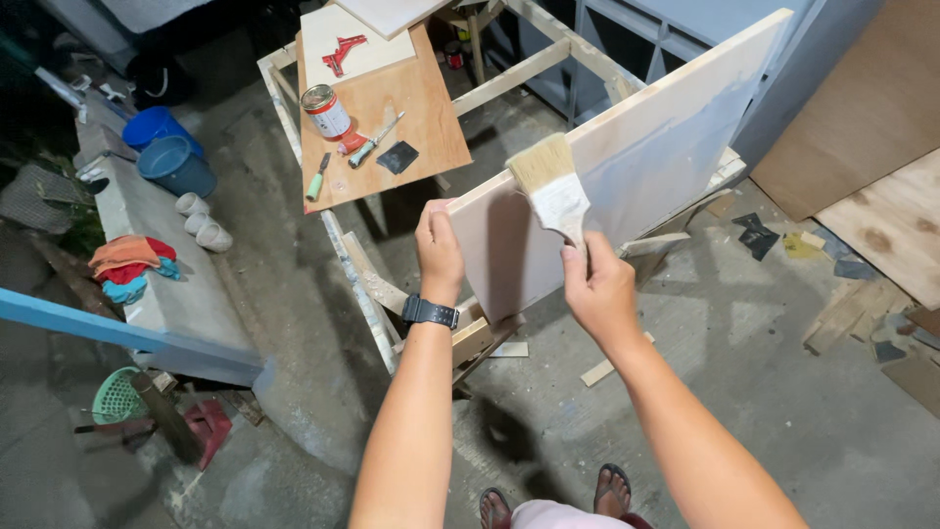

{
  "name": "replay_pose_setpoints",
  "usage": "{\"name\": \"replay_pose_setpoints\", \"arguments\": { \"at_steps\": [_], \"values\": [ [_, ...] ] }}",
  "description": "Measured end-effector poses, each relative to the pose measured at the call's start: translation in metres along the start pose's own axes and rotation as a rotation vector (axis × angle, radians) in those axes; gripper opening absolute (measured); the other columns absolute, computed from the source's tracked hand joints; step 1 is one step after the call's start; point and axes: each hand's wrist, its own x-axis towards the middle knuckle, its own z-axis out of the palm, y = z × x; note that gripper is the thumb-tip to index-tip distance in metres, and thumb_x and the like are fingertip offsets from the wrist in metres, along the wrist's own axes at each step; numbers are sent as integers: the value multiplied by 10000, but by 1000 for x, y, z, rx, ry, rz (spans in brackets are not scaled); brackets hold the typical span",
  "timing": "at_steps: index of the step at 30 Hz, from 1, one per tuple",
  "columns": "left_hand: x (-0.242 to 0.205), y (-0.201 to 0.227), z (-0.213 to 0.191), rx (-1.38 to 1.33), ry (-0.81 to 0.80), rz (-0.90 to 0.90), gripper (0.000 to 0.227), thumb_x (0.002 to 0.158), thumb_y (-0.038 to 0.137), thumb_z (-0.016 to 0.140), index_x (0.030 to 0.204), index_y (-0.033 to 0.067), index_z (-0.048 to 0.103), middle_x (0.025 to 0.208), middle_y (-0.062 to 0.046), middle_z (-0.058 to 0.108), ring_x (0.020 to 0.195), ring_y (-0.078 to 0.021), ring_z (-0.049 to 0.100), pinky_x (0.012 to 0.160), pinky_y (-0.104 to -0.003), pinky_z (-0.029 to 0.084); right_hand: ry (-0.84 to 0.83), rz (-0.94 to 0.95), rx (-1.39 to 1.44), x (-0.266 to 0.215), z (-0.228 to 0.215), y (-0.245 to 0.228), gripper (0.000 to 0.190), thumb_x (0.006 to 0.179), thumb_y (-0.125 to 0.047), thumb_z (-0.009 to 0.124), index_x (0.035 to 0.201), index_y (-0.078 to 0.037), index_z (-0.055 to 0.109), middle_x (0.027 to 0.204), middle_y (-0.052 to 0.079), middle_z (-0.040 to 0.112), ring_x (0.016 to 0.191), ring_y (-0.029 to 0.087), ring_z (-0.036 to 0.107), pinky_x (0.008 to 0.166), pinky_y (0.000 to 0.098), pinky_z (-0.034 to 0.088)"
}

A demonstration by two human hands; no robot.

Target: The person sands the edge of a wooden board with sandpaper and applies paint using a brush. They then open a metal can with a screwdriver and use a small spatula to apply a substance onto a metal plate.

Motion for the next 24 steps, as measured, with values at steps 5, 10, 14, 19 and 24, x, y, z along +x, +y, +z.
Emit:
{"name": "replay_pose_setpoints", "arguments": {
  "at_steps": [5,10,14,19,24],
  "values": [
    [-1,-3,2,52,42,41,344,1074,196,424,1013,127,755,846,-64,637,876,-152,610,925,-336,532,-279,156,-85,-46,41,87,271,1113,-240,574,1081,-7,710,862,308,762,883,507,776,715,565,585],
    [-4,0,-2,43,45,40,331,1059,192,411,988,121,726,855,-51,623,888,-160,591,926,-340,516,-767,619,-535,-109,36,188,509,1003,-484,576,1193,-110,864,1058,223,856,1104,438,815,859,555,641],
    [5,-8,3,28,76,73,319,1051,172,411,988,109,718,869,-56,629,911,-157,590,941,-338,509,-590,537,-362,-52,2,125,468,1042,-375,580,1173,-23,858,1014,276,836,1071,494,795,875,572,623],
    [1,-8,5,22,109,61,330,1061,184,414,965,104,720,853,-67,624,905,-141,588,935,-328,500,48,-36,11,7,-12,57,120,1117,-233,636,1095,-146,716,796,219,715,861,487,739,737,503,574],
    [1,-1,4,26,113,58,343,1087,203,400,936,118,696,844,-27,595,881,-129,559,900,-308,493,-430,313,-234,-29,29,132,322,1090,-275,553,1225,-9,676,995,307,766,1013,504,762,809,617,577]
  ]
}}
